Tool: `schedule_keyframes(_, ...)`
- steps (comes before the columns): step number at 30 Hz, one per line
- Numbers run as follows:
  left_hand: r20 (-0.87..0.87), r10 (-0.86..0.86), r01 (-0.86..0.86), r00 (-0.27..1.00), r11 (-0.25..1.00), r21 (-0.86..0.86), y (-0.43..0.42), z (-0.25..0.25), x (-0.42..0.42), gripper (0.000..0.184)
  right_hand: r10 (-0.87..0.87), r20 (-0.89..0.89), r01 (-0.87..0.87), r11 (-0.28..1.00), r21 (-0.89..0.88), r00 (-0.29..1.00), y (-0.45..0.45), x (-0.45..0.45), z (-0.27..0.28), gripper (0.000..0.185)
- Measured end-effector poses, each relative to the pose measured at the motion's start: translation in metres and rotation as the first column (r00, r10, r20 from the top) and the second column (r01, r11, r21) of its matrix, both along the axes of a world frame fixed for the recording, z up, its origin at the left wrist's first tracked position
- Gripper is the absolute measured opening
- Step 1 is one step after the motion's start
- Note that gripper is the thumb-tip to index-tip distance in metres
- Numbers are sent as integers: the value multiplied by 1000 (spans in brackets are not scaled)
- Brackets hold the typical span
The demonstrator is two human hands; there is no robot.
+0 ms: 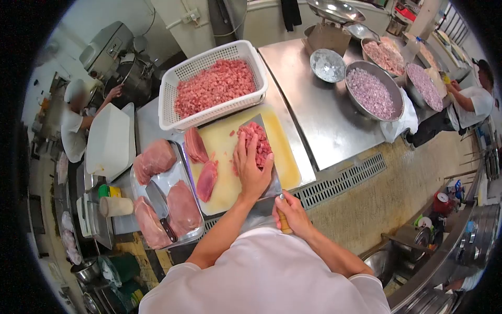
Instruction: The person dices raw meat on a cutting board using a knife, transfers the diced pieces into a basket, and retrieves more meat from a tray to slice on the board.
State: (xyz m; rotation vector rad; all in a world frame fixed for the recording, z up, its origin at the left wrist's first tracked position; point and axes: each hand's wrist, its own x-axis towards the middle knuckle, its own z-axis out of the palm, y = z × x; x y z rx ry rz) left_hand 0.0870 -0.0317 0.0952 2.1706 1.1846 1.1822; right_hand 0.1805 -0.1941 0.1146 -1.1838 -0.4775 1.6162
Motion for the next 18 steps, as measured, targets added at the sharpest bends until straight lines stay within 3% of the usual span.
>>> schedule_keyframes(1,16,2,-2,1000,999,34,8,15,2,64,-6,-38,7,999,36,999,7,-1,12,34)
schedule_keyframes(4,109,-4,-15,994,986,168,56,50,15,62,-11,70,0,987,161,997,47,7,47,34)
schedule_keyframes(6,204,-13,-46,979,958,282,116,66,30,59,32,223,-84,970,229,974,76,18,72,34)
schedule_keyframes(9,268,-2,-106,963,914,391,225,54,41,45,20,254,-79,971,227,967,97,29,73,31)
schedule_keyframes(12,198,-9,-68,980,924,376,243,34,17,34,9,302,-39,995,94,953,66,30,38,28)
schedule_keyframes(14,193,1,-20,981,995,96,206,13,-12,29,-13,293,8,1000,15,956,31,35,4,25)
schedule_keyframes(16,115,-2,36,993,957,-287,167,-37,-49,28,-45,209,54,998,-36,977,-5,43,-27,26)
schedule_keyframes(18,53,26,-24,998,999,-43,137,-95,-60,29,-113,149,122,991,-52,982,-49,47,-63,29)
